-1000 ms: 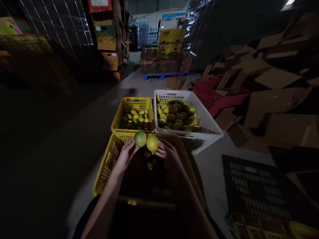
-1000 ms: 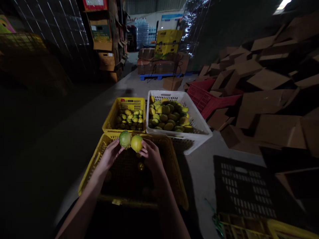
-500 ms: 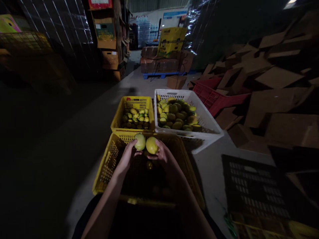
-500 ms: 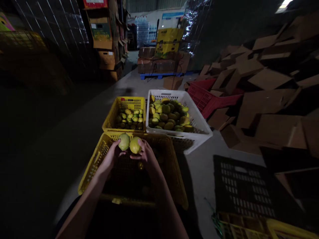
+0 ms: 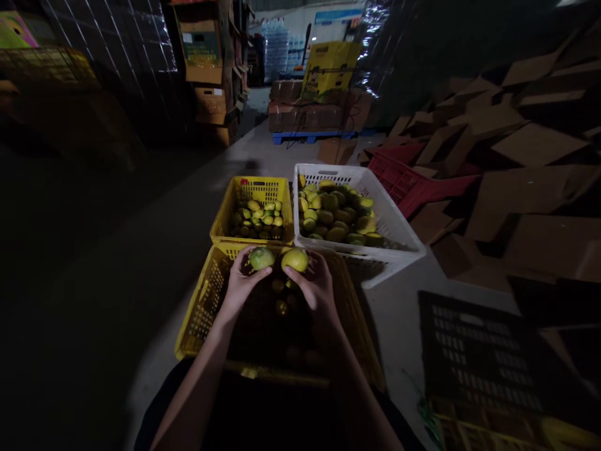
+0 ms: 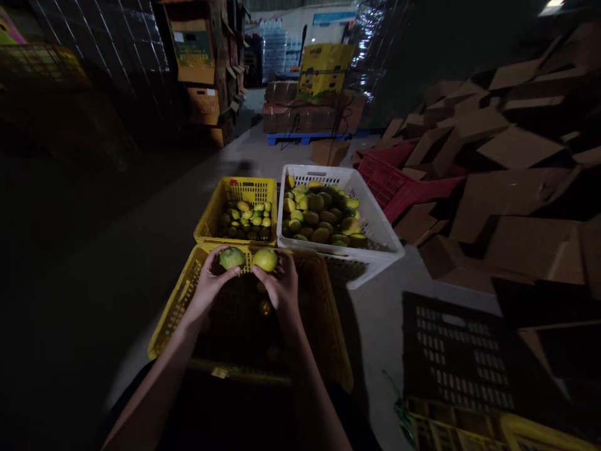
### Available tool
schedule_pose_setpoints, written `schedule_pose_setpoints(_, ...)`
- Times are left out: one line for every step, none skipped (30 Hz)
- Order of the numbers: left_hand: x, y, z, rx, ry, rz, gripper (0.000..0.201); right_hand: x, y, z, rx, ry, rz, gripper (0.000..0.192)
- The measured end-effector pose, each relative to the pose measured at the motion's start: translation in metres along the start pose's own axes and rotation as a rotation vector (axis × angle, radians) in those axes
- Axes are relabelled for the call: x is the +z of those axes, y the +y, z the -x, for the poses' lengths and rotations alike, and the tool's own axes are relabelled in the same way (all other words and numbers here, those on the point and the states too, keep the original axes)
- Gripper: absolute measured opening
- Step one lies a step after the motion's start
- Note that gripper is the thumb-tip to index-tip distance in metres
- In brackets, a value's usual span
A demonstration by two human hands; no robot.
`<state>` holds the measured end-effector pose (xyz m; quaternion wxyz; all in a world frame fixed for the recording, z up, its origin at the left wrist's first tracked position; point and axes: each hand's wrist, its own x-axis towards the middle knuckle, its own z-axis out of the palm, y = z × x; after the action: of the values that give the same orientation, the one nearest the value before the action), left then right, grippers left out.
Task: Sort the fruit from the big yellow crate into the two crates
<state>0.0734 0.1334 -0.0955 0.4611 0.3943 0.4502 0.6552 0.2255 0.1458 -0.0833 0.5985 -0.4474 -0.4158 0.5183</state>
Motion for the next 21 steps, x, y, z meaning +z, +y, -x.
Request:
schedule_pose_setpoints(-0.001,0.001,-0.001,0.056,0.006,-0.032,0.055,-0.001,0.001,-0.001,-0.070,0.026,0.033,0.060)
schedule_pose_setpoints(-0.002,0.003,-0.001,0.093,0.005,-0.056,0.056,-0.001,0.002,-0.001,-0.128,0.031,0.067,0.060)
schedule_pose_setpoints(-0.002,0.004,-0.001,0.116,0.002,-0.072,0.055,-0.002,0.003,-0.002,-0.174,0.020,0.098,0.059)
schedule_pose_setpoints(-0.002,0.005,0.000,0.134,0.001,-0.087,0.053,-0.003,0.004,-0.002,-0.215,0.002,0.126,0.057)
schedule_pose_setpoints(-0.002,0.006,0.001,0.153,0.000,-0.101,0.052,-0.004,0.005,-0.001,-0.254,-0.014,0.154,0.055)
schedule_pose_setpoints(-0.002,0.007,0.002,0.176,0.000,-0.116,0.051,-0.005,0.006,-0.001,-0.293,-0.028,0.181,0.053)
schedule_pose_setpoints(-0.001,0.008,0.003,0.203,0.001,-0.133,0.049,-0.005,0.006,0.000,-0.333,-0.042,0.206,0.051)
schedule_pose_setpoints(-0.001,0.009,0.004,0.233,0.001,-0.150,0.048,-0.005,0.007,0.001,-0.374,-0.055,0.230,0.050)
schedule_pose_setpoints(0.000,0.010,0.005,0.265,0.001,-0.170,0.047,-0.005,0.008,0.001,-0.417,-0.064,0.249,0.048)
schedule_pose_setpoints(0.001,0.011,0.006,0.295,0.000,-0.192,0.045,-0.005,0.009,0.002,-0.454,-0.075,0.265,0.047)
schedule_pose_setpoints(0.001,0.011,0.006,0.322,-0.001,-0.216,0.044,-0.004,0.010,0.002,-0.476,-0.087,0.275,0.046)
schedule_pose_setpoints(0.001,0.010,0.006,0.345,-0.007,-0.241,0.043,-0.004,0.011,0.002,-0.488,-0.094,0.280,0.046)
schedule_pose_setpoints(0.001,0.010,0.005,0.368,-0.015,-0.269,0.043,-0.003,0.012,0.002,-0.496,-0.094,0.281,0.045)
schedule_pose_setpoints(0.000,0.008,0.004,0.391,-0.023,-0.296,0.044,-0.002,0.012,0.002,-0.501,-0.093,0.276,0.045)
schedule_pose_setpoints(-0.001,0.007,0.003,0.411,-0.030,-0.318,0.046,-0.002,0.012,0.002,-0.496,-0.090,0.259,0.046)
schedule_pose_setpoints(-0.001,0.005,0.002,0.426,-0.036,-0.329,0.048,-0.001,0.012,0.002,-0.480,-0.084,0.227,0.047)
schedule_pose_setpoints(-0.002,0.004,0.002,0.430,-0.038,-0.320,0.050,-0.001,0.011,0.001,-0.445,-0.079,0.179,0.049)
schedule_pose_setpoints(-0.002,0.003,0.002,0.413,-0.042,-0.285,0.051,0.000,0.009,0.001,-0.388,-0.082,0.122,0.051)
schedule_pose_setpoints(-0.002,0.003,0.003,0.371,-0.047,-0.226,0.053,0.000,0.007,0.001,-0.312,-0.088,0.063,0.051)
schedule_pose_setpoints(-0.002,0.003,0.004,0.310,-0.052,-0.143,0.053,0.000,0.005,0.002,-0.227,-0.099,0.002,0.049)
schedule_pose_setpoints(-0.001,0.004,0.005,0.234,-0.056,-0.041,0.052,0.000,0.002,0.002,-0.136,-0.112,-0.062,0.046)
